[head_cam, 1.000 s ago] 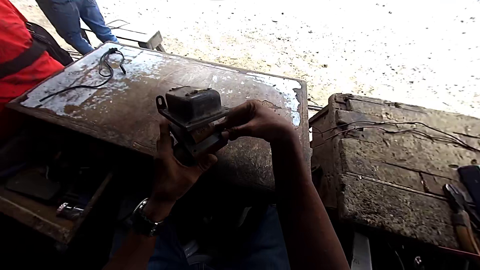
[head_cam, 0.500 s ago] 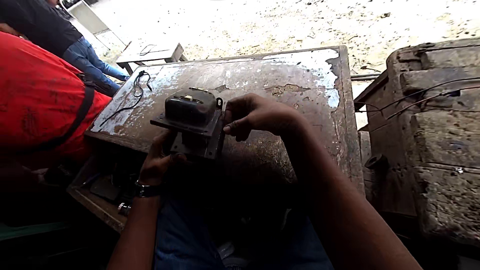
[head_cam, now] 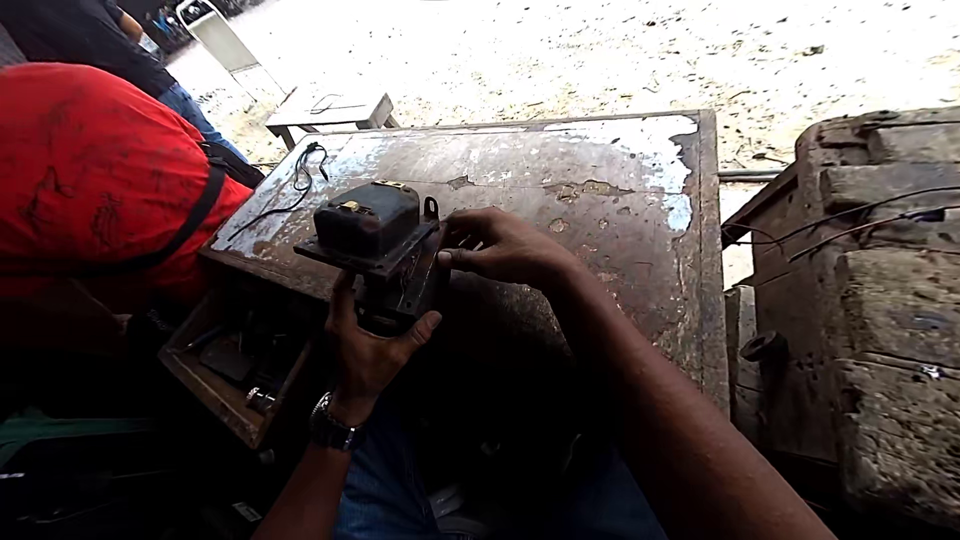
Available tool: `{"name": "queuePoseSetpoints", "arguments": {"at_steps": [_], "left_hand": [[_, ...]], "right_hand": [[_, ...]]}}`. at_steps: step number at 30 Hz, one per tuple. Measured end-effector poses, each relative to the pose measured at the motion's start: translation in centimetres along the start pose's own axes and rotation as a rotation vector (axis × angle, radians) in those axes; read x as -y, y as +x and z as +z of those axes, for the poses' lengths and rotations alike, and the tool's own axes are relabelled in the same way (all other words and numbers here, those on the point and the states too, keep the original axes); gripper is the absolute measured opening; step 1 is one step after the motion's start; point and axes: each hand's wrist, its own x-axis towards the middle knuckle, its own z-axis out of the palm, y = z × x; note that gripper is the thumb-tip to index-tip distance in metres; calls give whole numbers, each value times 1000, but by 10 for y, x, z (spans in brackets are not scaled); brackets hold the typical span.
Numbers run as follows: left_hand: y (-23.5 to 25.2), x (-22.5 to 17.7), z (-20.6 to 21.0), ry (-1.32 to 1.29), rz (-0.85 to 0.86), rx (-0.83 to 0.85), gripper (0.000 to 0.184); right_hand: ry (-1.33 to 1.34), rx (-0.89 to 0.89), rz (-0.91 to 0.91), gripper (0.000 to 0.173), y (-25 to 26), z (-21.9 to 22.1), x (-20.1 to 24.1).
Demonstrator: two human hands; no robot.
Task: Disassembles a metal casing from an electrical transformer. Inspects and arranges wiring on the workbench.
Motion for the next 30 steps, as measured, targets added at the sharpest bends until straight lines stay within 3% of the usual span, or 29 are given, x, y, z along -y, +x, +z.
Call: {"name": "queuePoseSetpoints", "arguments": {"at_steps": [5,15,20,23,28,30], "left_hand": [[17,29,-20,-229,-95,101,88],[26,59,-13,-714,-199,131,90],[26,60,-11,-807,-236,148,87],[34,59,-26,-738,-251,215,80],[58,29,-56,-126,-196,251,51],[70,22,-55,-6,-117,282,44]], "right_hand": [[-100,-193,-29,24,11,26,2],[-272,-316,-62,21,15,38,7],[-244,-311,-36,20,17,38,8],[-215,-310,-33,18,14,38,12],[-174,-299,-27,18,13,39,10],[-174,-294,-34,17,14,37,9]]}}
